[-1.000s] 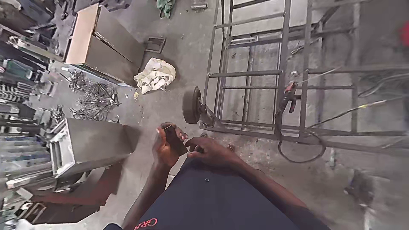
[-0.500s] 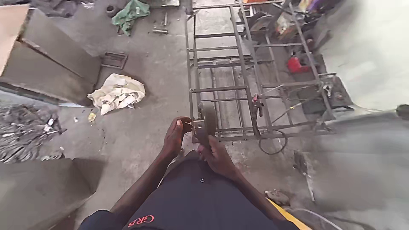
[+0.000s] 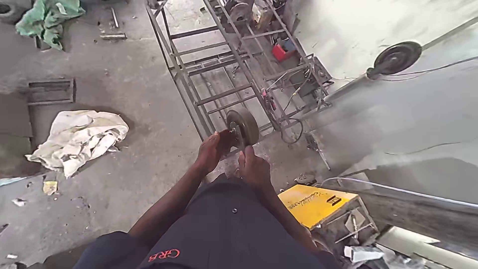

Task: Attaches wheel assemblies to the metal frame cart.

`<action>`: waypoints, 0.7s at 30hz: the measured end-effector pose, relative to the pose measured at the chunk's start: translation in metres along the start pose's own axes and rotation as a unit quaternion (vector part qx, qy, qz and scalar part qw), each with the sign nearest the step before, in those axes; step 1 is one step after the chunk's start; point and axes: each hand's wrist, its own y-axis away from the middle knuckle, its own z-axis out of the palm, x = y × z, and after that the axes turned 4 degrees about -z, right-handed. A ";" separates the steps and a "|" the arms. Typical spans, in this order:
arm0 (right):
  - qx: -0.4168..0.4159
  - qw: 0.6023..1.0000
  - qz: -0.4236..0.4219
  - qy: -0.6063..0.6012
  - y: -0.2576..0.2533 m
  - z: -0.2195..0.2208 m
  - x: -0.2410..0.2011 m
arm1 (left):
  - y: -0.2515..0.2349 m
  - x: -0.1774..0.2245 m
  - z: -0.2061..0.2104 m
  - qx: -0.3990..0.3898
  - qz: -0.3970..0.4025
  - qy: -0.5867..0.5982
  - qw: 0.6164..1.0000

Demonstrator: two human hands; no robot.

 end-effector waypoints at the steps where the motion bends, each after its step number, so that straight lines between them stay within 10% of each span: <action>1: 0.069 0.997 -0.024 -0.024 0.000 -0.006 -0.001 | -0.004 0.003 -0.002 0.000 0.000 0.004 1.000; 5: 0.278 0.943 -0.130 -0.126 0.006 -0.018 -0.001 | -0.004 0.006 -0.003 -0.002 -0.019 0.017 1.000; 10: -0.074 0.995 0.056 0.028 -0.008 -0.011 -0.013 | -0.003 0.007 -0.004 -0.014 -0.029 0.023 0.999; 16: 0.296 0.934 -0.139 -0.141 0.003 -0.037 -0.013 | -0.004 0.010 -0.004 -0.007 -0.034 0.044 0.998; 21: -0.073 0.996 0.058 -0.003 -0.011 -0.012 -0.012 | -0.001 0.010 -0.003 -0.013 -0.038 0.023 0.999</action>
